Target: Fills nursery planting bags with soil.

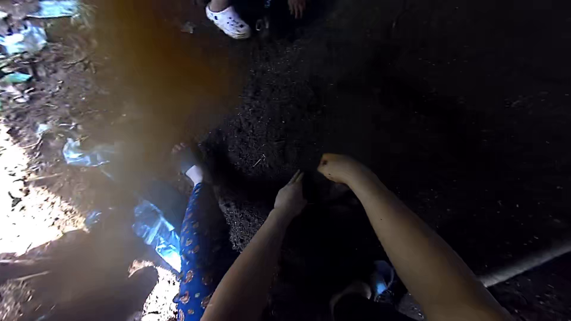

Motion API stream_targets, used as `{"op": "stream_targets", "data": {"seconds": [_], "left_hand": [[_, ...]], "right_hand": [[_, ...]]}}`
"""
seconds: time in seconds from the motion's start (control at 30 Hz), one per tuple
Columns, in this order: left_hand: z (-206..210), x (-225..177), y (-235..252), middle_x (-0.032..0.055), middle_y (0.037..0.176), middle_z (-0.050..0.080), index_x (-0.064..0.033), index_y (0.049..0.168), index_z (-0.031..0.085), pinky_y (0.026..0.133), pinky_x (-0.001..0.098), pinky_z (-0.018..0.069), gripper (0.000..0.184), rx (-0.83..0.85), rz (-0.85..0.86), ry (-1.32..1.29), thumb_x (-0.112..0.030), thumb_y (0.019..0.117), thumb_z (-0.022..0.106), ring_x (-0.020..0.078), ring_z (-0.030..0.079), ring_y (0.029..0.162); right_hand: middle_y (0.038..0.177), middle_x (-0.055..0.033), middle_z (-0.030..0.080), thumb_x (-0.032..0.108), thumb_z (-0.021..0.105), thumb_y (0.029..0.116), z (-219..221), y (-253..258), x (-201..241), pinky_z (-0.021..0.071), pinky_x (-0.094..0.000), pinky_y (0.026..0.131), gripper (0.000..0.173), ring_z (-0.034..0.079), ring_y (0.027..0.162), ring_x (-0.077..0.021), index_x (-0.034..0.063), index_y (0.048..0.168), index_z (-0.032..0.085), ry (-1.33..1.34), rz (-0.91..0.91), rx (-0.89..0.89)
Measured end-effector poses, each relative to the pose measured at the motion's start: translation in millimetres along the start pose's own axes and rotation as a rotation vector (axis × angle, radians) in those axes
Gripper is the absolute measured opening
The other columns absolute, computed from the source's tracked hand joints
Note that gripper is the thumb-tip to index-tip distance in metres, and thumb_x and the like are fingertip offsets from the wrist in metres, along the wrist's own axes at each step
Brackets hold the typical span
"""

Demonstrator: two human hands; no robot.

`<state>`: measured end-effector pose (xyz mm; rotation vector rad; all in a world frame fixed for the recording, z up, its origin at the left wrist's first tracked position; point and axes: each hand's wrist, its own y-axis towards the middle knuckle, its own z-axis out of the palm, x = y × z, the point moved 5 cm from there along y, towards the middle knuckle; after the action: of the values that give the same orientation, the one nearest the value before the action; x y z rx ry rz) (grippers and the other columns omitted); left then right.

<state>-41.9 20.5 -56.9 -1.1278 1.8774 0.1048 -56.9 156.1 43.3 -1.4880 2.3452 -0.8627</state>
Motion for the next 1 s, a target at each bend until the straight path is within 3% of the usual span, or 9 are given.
{"op": "stream_targets", "data": {"seconds": [0.17,0.3,0.4,0.47,0.53,0.63,0.73,0.83,1.0], "left_hand": [[-4,7,3,-0.0001,0.171,0.026,-0.0132,0.163,0.03,0.112,0.0538,0.0458,0.087,0.023,-0.033,0.051,-0.008,0.0874,0.073,0.0277,0.048,0.144],[-10,12,3,0.0047,0.169,0.031,-0.0174,0.158,0.042,0.113,0.055,0.0449,0.077,0.047,-0.033,0.058,-0.006,0.0878,0.073,0.0295,0.047,0.145],[-10,15,3,0.011,0.167,0.032,-0.0208,0.154,0.05,0.112,0.0581,0.0441,0.069,0.127,-0.082,0.118,-0.009,0.0896,0.072,0.0348,0.046,0.145],[-7,15,5,0.0104,0.167,0.032,-0.0165,0.156,0.046,0.113,0.0585,0.0422,0.069,0.191,-0.123,0.166,-0.013,0.0917,0.07,0.0341,0.045,0.145],[-7,12,5,0.0141,0.163,0.038,-0.0081,0.156,0.043,0.114,0.0585,0.0401,0.069,0.199,-0.164,0.164,-0.015,0.093,0.069,0.0347,0.047,0.144],[-7,9,6,0.0173,0.159,0.044,-0.0092,0.16,0.036,0.115,0.0597,0.0388,0.072,0.169,-0.193,0.136,-0.018,0.0959,0.067,0.0367,0.048,0.143],[-8,7,6,0.0109,0.165,0.037,-0.0164,0.164,0.029,0.108,0.0572,0.0476,0.074,0.153,-0.217,0.103,-0.017,0.0985,0.065,0.0332,0.058,0.133],[-19,-1,2,0.0084,0.167,0.032,-0.0216,0.165,0.023,0.098,0.0513,0.0572,0.08,0.146,-0.21,-0.014,-0.011,0.0977,0.064,0.0297,0.068,0.118],[-46,-35,-17,0.0079,0.163,0.038,-0.0262,0.165,0.025,0.091,0.0487,0.0591,0.082,0.129,-0.142,-0.121,-0.002,0.0967,0.063,0.0265,0.069,0.112]], "right_hand": [[0.126,-0.0205,0.066,0.038,0.058,0.1016,-2,-5,-5,0.0493,-0.0677,0.089,0.034,0.063,0.115,-0.0421,0.0187,0.127,0.067,0.064,-0.032,-0.095],[0.13,-0.0226,0.063,0.033,0.066,0.0992,1,-18,-76,0.0507,-0.064,0.094,0.043,0.063,0.116,-0.0407,0.0163,0.139,0.06,0.431,-0.072,-0.266],[0.141,-0.017,0.056,0.027,0.055,0.1044,61,-31,-146,0.0522,-0.0529,0.094,0.046,0.06,0.121,-0.0313,0.0173,0.149,0.049,0.959,0.03,-0.159],[0.133,-0.013,0.06,0.026,0.05,0.1024,130,-42,-162,0.0563,-0.0488,0.083,0.047,0.063,0.11,-0.0272,0.0198,0.149,0.047,1.289,0.123,-0.026],[0.124,-0.016,0.064,0.026,0.05,0.1023,206,-56,-141,0.0582,-0.0539,0.08,0.044,0.066,0.103,-0.0315,0.0154,0.145,0.049,1.58,0.237,0.178],[0.107,-0.0159,0.065,0.037,0.049,0.1047,306,-82,-62,0.0587,-0.0498,0.073,0.04,0.067,0.09,-0.0292,0.0068,0.13,0.055,1.756,0.508,0.562],[0.125,-0.0214,0.059,0.048,0.049,0.1019,383,-88,3,0.0558,-0.0532,0.083,0.054,0.064,0.104,-0.0351,0.0089,0.139,0.048,1.936,0.849,0.784],[0.131,-0.0244,0.057,0.046,0.051,0.1014,371,-68,6,0.0542,-0.06,0.084,0.055,0.062,0.11,-0.0401,0.009,0.142,0.046,2.11,1.038,0.573],[0.137,-0.023,0.055,0.045,0.048,0.1026,315,-31,-65,0.0537,-0.0623,0.086,0.053,0.06,0.116,-0.0415,0.0141,0.146,0.043,2.215,0.99,0.299]]}}
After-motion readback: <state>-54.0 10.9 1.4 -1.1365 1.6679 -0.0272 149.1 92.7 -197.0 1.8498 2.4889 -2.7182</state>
